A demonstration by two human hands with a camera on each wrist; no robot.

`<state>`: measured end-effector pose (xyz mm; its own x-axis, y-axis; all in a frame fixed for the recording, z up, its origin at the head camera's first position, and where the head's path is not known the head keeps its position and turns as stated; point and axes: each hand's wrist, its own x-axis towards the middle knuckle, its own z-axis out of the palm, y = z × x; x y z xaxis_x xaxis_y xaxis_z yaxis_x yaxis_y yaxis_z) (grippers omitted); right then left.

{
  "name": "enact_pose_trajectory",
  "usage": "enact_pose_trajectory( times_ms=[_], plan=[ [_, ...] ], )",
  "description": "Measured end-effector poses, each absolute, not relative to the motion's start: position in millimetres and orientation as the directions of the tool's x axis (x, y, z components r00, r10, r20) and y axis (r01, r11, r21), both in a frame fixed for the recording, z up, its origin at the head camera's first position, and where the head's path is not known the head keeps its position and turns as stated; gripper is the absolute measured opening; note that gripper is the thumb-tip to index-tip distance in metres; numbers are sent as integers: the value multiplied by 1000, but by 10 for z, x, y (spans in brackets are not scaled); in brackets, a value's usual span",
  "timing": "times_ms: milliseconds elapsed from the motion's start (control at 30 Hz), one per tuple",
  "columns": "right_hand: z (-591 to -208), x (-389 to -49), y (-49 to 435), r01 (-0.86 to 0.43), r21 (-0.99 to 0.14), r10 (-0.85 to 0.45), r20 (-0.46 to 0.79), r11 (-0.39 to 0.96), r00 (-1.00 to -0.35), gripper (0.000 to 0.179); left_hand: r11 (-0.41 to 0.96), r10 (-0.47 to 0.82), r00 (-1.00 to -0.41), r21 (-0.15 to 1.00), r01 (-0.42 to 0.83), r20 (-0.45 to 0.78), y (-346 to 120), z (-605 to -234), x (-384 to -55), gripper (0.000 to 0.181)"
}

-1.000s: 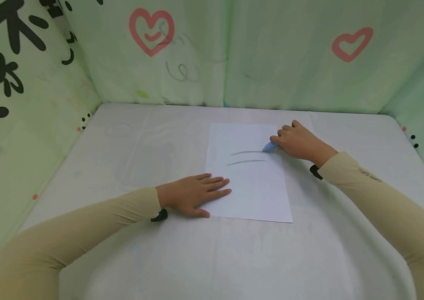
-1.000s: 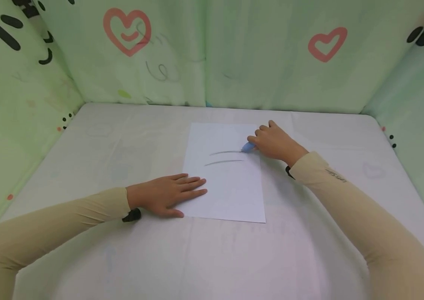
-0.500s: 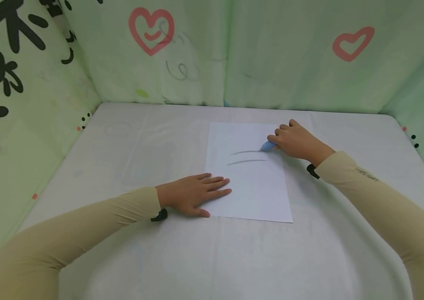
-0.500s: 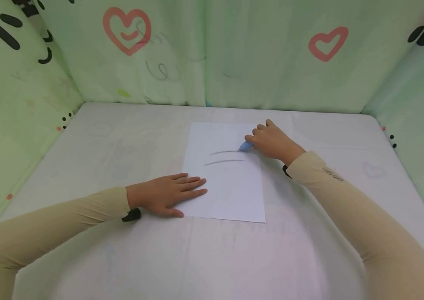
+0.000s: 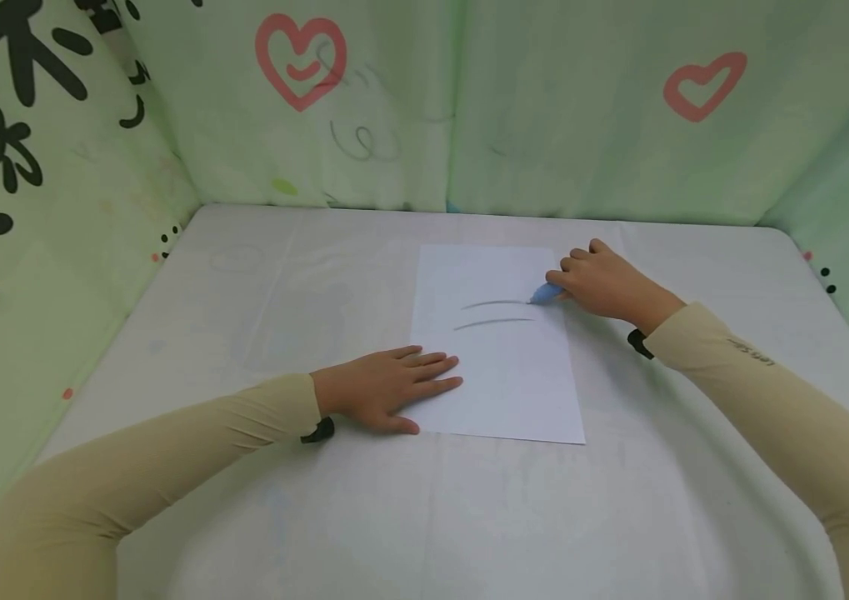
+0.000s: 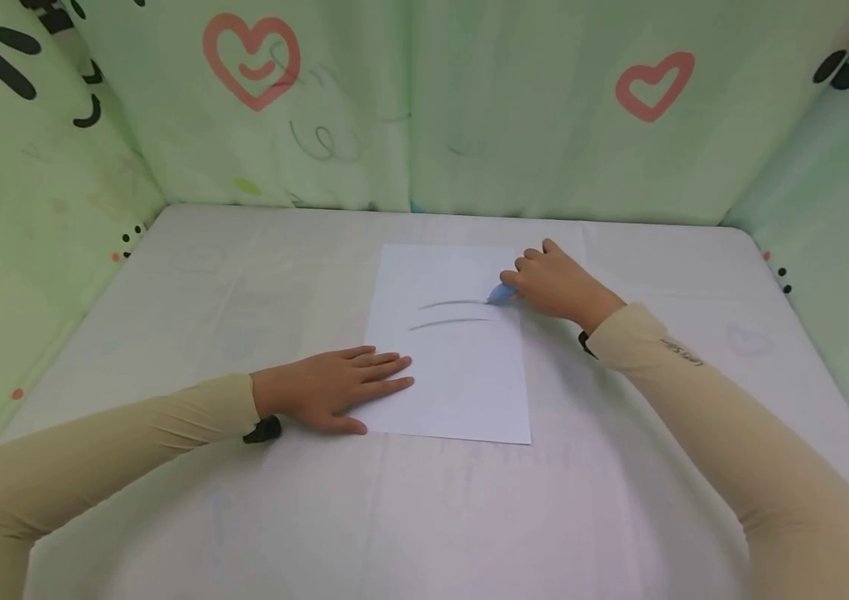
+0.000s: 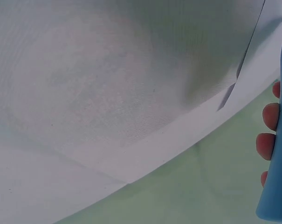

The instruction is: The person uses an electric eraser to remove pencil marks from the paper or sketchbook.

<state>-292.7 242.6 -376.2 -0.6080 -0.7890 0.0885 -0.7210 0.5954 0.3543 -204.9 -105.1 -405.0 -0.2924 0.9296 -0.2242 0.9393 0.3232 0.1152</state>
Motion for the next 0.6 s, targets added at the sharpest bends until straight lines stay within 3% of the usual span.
enact_pose_trajectory(
  times_ms=[233, 600],
  plan=[
    [-3791, -2972, 2397, -740, 365, -816, 116, 565, -566, 23, 325, 929, -296, 109, 939, -224, -1048, -4038, -2042, 74],
    [-3772, -3007, 2335, -729, 379, -805, 77, 570, -589, 21, 320, 927, -294, 80, 944, -231, -1055, -4051, -2050, 73]
  ],
)
